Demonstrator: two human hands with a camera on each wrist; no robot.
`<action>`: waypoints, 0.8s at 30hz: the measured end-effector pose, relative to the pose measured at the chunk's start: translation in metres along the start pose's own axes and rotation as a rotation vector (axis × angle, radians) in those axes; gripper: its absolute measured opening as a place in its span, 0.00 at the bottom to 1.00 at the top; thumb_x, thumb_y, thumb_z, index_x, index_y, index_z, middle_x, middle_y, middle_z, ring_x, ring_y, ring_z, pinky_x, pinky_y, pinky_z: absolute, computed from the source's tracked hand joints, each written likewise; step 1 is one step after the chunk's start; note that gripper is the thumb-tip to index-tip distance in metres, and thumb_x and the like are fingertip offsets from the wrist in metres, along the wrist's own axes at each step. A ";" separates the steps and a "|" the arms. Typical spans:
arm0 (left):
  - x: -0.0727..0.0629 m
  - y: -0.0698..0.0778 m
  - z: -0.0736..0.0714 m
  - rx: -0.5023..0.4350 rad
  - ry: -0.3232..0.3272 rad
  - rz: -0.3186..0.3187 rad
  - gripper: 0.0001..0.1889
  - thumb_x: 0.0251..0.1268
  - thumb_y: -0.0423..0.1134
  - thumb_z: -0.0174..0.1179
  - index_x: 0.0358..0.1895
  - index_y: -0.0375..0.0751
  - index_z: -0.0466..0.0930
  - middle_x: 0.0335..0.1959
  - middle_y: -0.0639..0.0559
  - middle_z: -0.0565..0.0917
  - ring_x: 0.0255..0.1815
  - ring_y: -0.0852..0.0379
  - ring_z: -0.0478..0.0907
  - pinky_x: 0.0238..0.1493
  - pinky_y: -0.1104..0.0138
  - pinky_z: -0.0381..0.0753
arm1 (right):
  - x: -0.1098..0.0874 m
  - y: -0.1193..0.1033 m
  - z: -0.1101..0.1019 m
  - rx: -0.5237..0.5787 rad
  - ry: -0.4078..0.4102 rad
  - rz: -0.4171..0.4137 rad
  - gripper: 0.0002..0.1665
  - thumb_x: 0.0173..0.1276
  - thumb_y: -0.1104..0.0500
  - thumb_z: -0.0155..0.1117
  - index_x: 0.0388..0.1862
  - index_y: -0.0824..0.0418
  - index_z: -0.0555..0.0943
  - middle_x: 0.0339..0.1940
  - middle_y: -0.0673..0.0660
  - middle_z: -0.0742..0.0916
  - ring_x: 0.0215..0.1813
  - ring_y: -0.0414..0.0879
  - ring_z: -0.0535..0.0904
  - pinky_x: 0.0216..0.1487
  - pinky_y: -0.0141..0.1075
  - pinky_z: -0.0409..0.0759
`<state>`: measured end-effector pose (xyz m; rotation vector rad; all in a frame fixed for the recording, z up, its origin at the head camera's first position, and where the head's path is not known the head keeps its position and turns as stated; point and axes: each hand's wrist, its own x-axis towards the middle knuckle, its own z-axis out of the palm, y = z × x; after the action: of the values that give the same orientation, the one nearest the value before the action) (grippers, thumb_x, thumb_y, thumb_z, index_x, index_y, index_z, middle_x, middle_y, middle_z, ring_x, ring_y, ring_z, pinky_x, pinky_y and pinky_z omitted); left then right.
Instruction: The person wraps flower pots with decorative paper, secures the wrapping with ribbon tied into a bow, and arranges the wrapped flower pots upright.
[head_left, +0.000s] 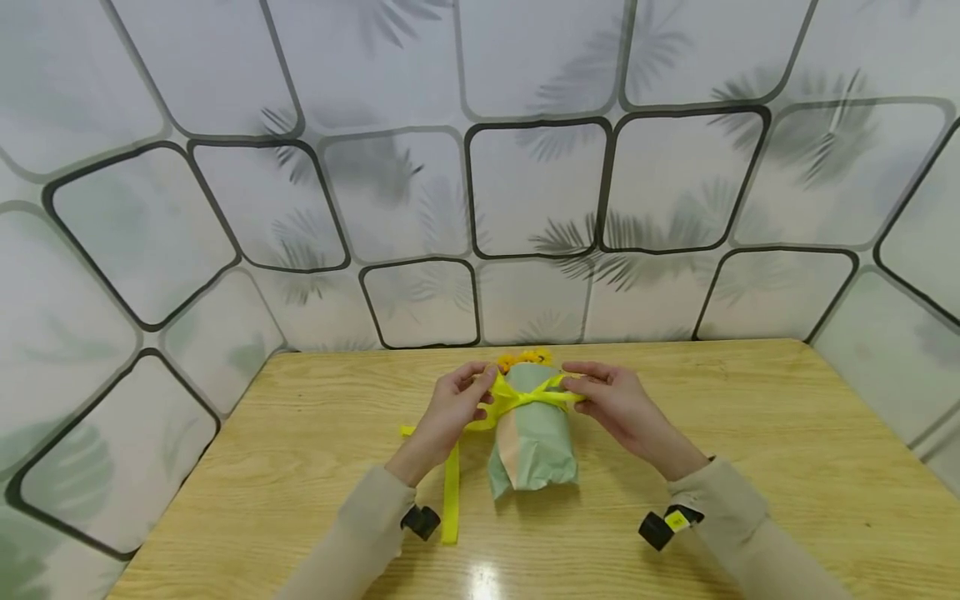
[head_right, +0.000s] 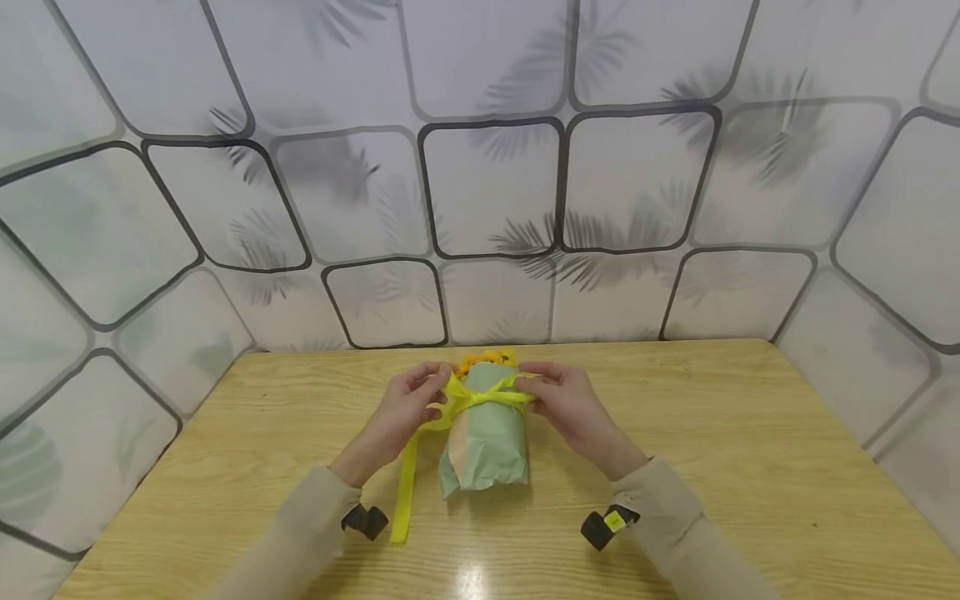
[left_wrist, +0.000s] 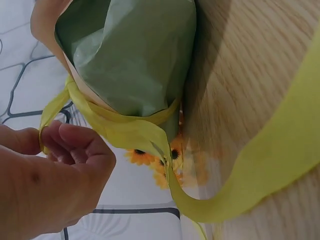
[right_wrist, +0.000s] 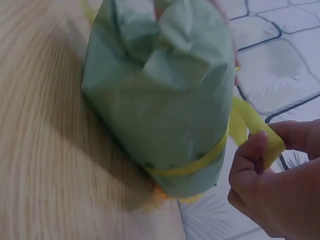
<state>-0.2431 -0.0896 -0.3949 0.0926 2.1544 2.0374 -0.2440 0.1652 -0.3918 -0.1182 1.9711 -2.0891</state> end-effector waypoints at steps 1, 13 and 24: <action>0.000 0.000 0.001 0.006 0.012 0.008 0.19 0.79 0.49 0.55 0.63 0.42 0.80 0.42 0.56 0.79 0.42 0.57 0.77 0.42 0.66 0.78 | 0.000 0.001 -0.001 -0.047 0.006 0.003 0.27 0.79 0.61 0.58 0.72 0.73 0.71 0.50 0.48 0.86 0.44 0.34 0.82 0.43 0.28 0.83; -0.001 0.001 0.008 -0.125 0.159 0.039 0.17 0.77 0.38 0.58 0.63 0.38 0.81 0.37 0.56 0.79 0.46 0.57 0.78 0.53 0.63 0.85 | -0.004 -0.001 -0.002 0.009 0.111 -0.052 0.15 0.79 0.52 0.60 0.53 0.60 0.83 0.40 0.42 0.86 0.43 0.37 0.80 0.43 0.29 0.81; 0.004 0.001 0.012 -0.238 -0.022 0.052 0.18 0.84 0.40 0.48 0.68 0.38 0.75 0.50 0.49 0.81 0.46 0.58 0.83 0.46 0.69 0.82 | 0.005 -0.003 0.021 0.408 -0.093 -0.019 0.18 0.86 0.48 0.41 0.42 0.57 0.73 0.39 0.52 0.87 0.49 0.44 0.86 0.51 0.33 0.85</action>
<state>-0.2456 -0.0774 -0.3953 0.1400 1.8985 2.2933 -0.2445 0.1437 -0.3883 -0.1492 1.4616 -2.4001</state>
